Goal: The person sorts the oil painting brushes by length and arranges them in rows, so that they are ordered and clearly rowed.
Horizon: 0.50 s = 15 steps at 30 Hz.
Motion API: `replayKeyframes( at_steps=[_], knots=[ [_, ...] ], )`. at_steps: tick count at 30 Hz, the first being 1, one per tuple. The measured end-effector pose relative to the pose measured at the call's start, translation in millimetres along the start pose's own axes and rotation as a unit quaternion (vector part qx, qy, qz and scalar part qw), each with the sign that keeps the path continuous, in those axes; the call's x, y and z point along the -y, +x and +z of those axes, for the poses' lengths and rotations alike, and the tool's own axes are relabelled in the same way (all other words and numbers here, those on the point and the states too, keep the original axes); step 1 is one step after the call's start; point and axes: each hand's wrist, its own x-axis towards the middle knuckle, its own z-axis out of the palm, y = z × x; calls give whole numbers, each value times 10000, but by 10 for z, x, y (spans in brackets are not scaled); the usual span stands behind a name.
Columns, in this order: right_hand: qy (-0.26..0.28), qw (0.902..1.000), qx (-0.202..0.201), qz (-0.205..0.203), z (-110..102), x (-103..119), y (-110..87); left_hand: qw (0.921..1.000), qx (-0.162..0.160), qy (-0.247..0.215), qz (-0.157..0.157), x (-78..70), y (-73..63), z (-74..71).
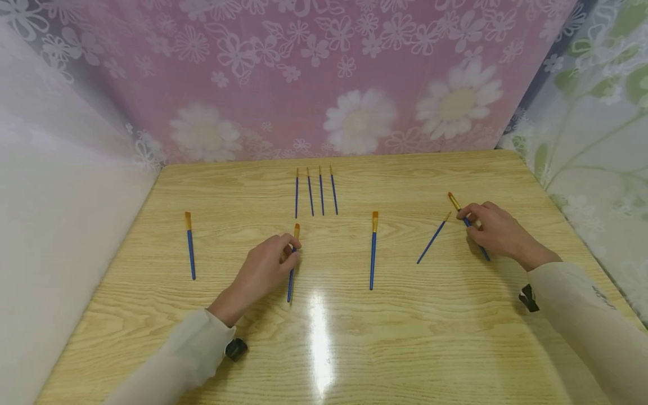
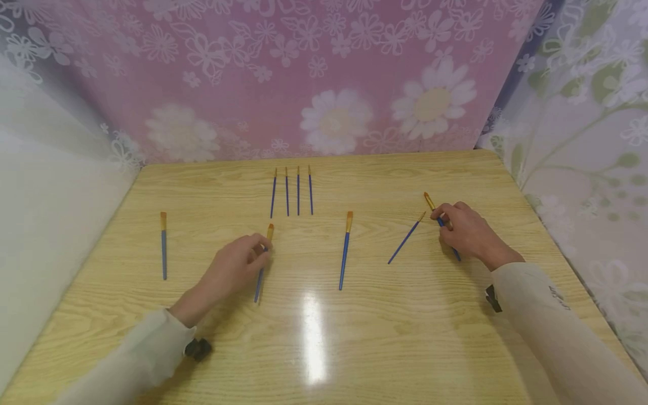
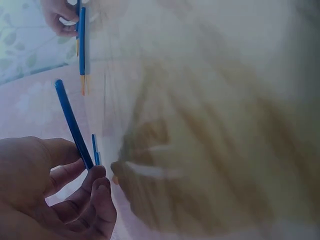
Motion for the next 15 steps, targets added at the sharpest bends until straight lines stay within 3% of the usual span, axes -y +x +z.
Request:
replayKeyframes(
  at_steps=[5, 15],
  knots=[
    [18, 10000, 19, 27, 3, -5, 0, 9996, -119, 246, 105, 20, 0, 21],
    [11, 10000, -6, 22, 3, -3, 12, 9989, 35, 421, 201, 37, -9, 31]
  ],
)
